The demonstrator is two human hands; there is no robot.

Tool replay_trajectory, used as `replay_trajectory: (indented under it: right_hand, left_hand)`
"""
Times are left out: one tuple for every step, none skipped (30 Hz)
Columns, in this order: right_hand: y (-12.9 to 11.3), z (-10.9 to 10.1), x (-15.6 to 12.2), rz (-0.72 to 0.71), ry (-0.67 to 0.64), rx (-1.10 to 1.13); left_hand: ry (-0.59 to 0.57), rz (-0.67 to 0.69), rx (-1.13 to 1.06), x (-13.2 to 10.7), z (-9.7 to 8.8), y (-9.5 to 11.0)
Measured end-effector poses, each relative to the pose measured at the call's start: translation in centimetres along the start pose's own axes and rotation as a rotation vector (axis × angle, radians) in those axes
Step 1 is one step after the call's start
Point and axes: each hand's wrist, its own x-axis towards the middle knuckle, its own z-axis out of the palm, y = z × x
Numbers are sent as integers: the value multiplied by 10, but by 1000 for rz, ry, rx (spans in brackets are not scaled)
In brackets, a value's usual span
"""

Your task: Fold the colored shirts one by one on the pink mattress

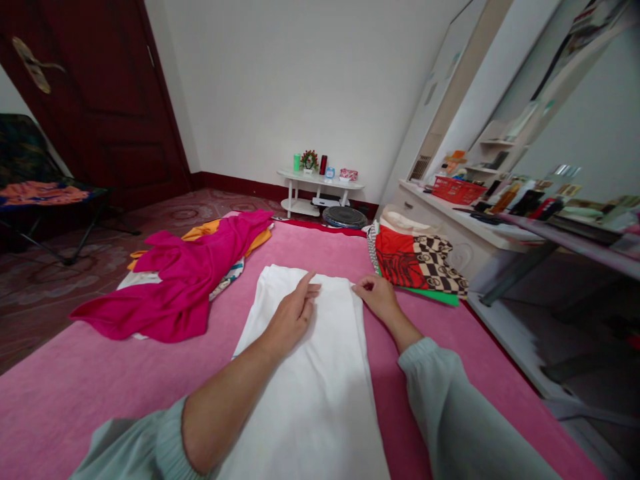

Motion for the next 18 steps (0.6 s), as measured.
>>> replay_trajectory:
  right_hand:
    - [-1, 2, -1, 1, 32, -30]
    - [-2, 3, -1, 8, 56, -57]
    - [-4, 4, -1, 17, 66, -83]
    - [-6, 3, -2, 24, 69, -107]
    - [-9, 3, -3, 30, 69, -127]
    - [-12, 1, -5, 32, 76, -139]
    - [-15, -1, -7, 28, 96, -143]
    - [-19, -2, -10, 17, 127, -138]
    - [-22, -4, -14, 0, 164, -126]
    - [-25, -5, -18, -23, 187, -110]
    - [-28, -5, -21, -53, 176, -99]
    - [-31, -4, -23, -88, 130, -99]
    - [-34, -3, -24, -117, 57, -117]
    - [-37, -3, -23, -128, -26, -157]
    - [-41, -2, -20, -109, -109, -216]
    - [-46, -2, -16, -64, -175, -279]
    - [-52, -3, -11, -5, -220, -336]
    - [-58, -4, -6, 67, -257, -373]
  left_hand:
    - [-41, 26, 103, -1, 1, -1]
    - [-88, 53, 214, -1, 2, -1]
    - [-135, 77, 326, -2, 2, 0]
    - [-178, 96, 429, -3, 3, 0]
    - [-216, 108, 517, -4, 4, 1]
    - [-244, 113, 585, -4, 4, 2]
    - [-262, 112, 635, -5, 5, 2]
    - [-274, 110, 668, -5, 5, 3]
    - [-284, 111, 688, -6, 5, 3]
    - [-293, 114, 702, -6, 5, 4]
    - [-299, 118, 712, -6, 5, 5]
    - [-305, 123, 720, -6, 5, 5]
    - [-307, 124, 728, -7, 4, 6]
    - [-308, 124, 734, -7, 4, 7]
    - [-308, 122, 738, -7, 4, 8]
    - [-306, 120, 740, -8, 4, 9]
    - [-303, 117, 739, -8, 4, 9]
    - [-297, 114, 735, -9, 4, 10]
